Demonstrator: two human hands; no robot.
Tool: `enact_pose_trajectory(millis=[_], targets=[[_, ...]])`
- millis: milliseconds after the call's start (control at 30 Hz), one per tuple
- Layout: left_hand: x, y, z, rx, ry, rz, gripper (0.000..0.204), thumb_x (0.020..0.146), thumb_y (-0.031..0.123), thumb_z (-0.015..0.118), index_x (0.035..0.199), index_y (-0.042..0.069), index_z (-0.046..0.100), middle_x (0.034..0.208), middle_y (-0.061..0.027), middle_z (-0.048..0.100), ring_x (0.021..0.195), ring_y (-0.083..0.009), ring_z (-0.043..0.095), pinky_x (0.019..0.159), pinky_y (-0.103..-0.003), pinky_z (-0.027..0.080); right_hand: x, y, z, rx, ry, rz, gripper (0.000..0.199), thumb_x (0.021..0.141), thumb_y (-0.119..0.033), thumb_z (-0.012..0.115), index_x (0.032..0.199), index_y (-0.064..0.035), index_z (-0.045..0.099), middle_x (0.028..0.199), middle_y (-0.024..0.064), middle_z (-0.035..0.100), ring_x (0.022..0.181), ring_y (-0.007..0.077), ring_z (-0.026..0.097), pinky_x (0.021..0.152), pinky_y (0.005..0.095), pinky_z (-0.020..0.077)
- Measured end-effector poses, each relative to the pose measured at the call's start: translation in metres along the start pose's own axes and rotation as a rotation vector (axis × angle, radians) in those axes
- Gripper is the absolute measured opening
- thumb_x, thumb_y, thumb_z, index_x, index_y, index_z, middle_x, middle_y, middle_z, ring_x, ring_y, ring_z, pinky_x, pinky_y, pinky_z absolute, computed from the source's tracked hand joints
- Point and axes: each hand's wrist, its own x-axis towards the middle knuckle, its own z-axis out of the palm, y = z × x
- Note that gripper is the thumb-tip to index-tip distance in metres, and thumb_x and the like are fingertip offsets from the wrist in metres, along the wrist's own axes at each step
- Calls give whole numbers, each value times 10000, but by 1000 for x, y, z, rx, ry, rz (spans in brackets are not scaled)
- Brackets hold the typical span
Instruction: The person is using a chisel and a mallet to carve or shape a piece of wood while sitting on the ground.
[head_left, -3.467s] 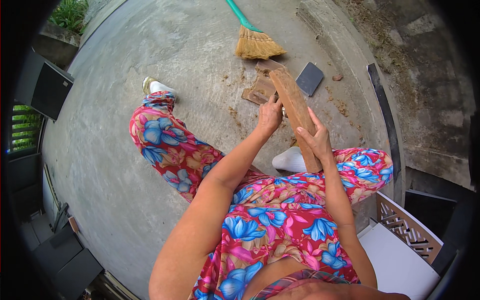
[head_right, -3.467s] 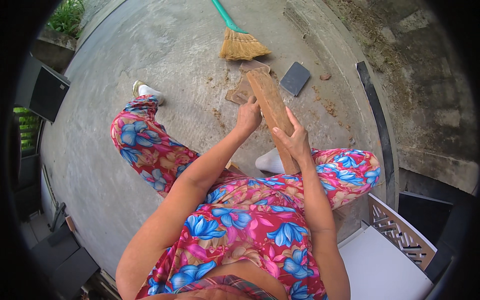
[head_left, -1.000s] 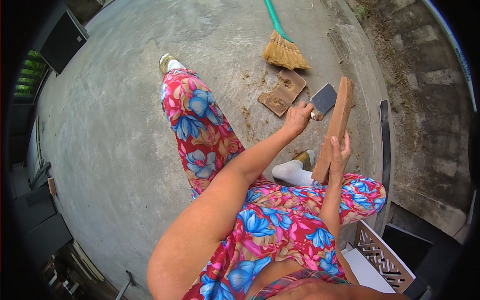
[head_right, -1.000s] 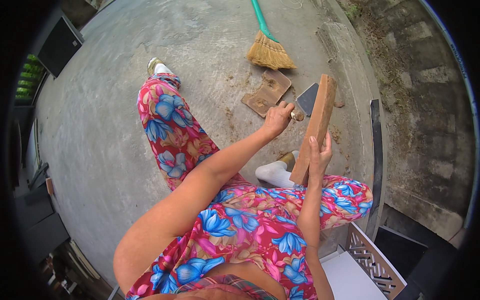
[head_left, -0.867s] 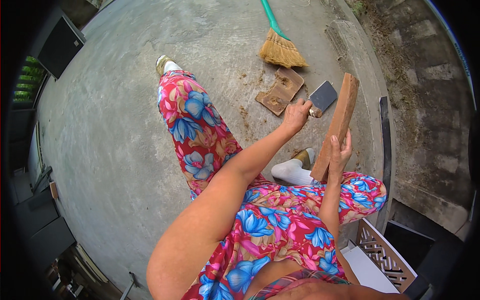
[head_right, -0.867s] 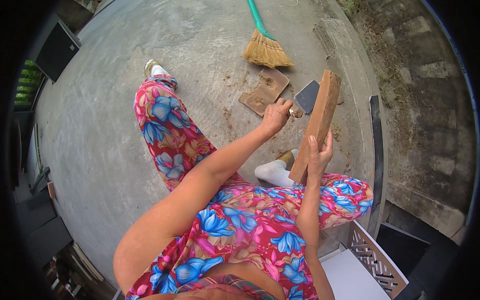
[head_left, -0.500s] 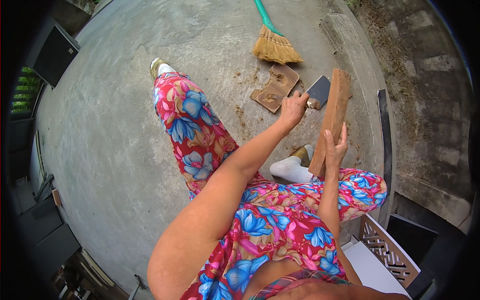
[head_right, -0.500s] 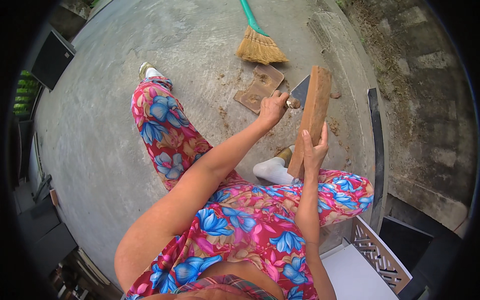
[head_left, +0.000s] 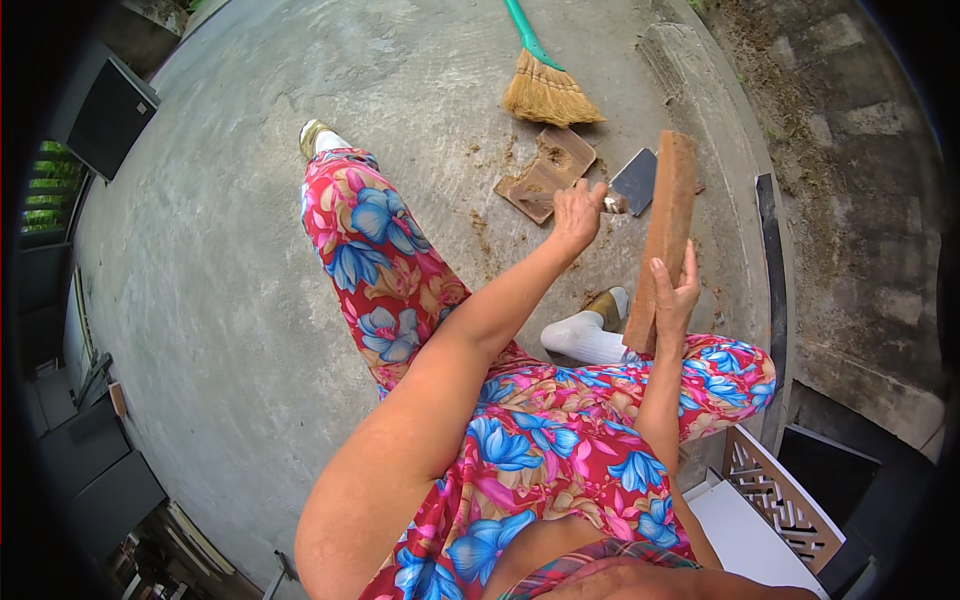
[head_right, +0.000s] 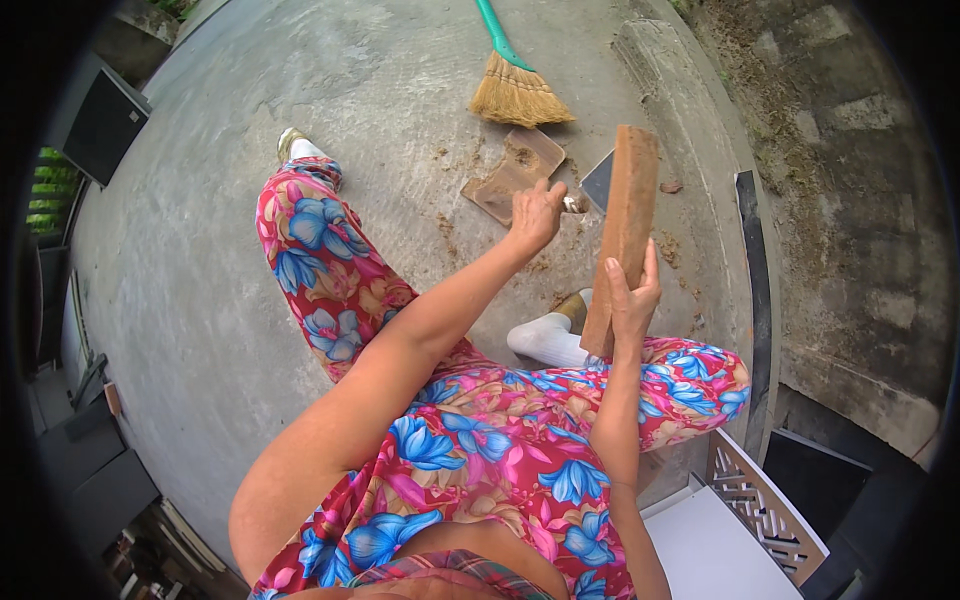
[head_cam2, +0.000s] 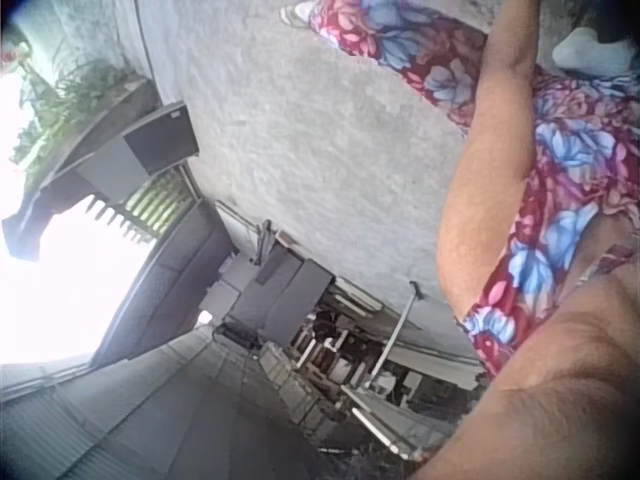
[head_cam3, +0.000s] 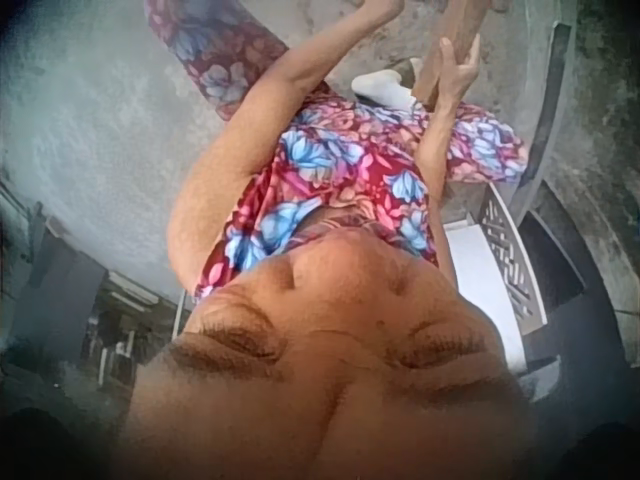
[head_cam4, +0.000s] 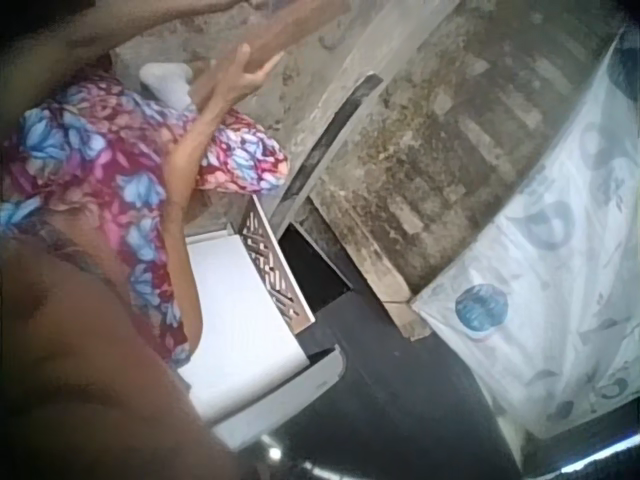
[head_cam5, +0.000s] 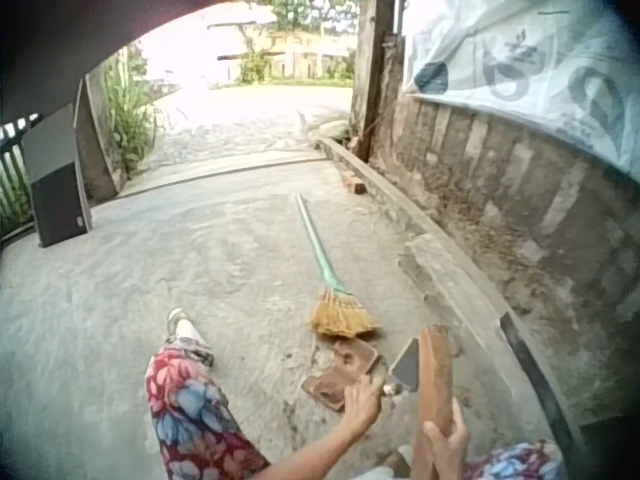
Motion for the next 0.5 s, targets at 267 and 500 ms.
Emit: enact_pose_trajectory(millis=[267,500], targets=[[4,12,0,-121,73,75,211,772,46,648,962,118,590,849,-137,572,742,-370,620,616,-497,468,0,2,-2,62,20,81,800,862,-310,717,1432,126,362,1328,249,542,1178,270,579,987,359,463],[1,0,3,-104,63,54,85,828,71,579,902,112,581,822,-159,560,681,-388,608,591,-500,453,-4,-3,1,-12,-110,116,816,843,-347,731,1423,115,391,1349,276,539,1255,318,539,1039,376,423]])
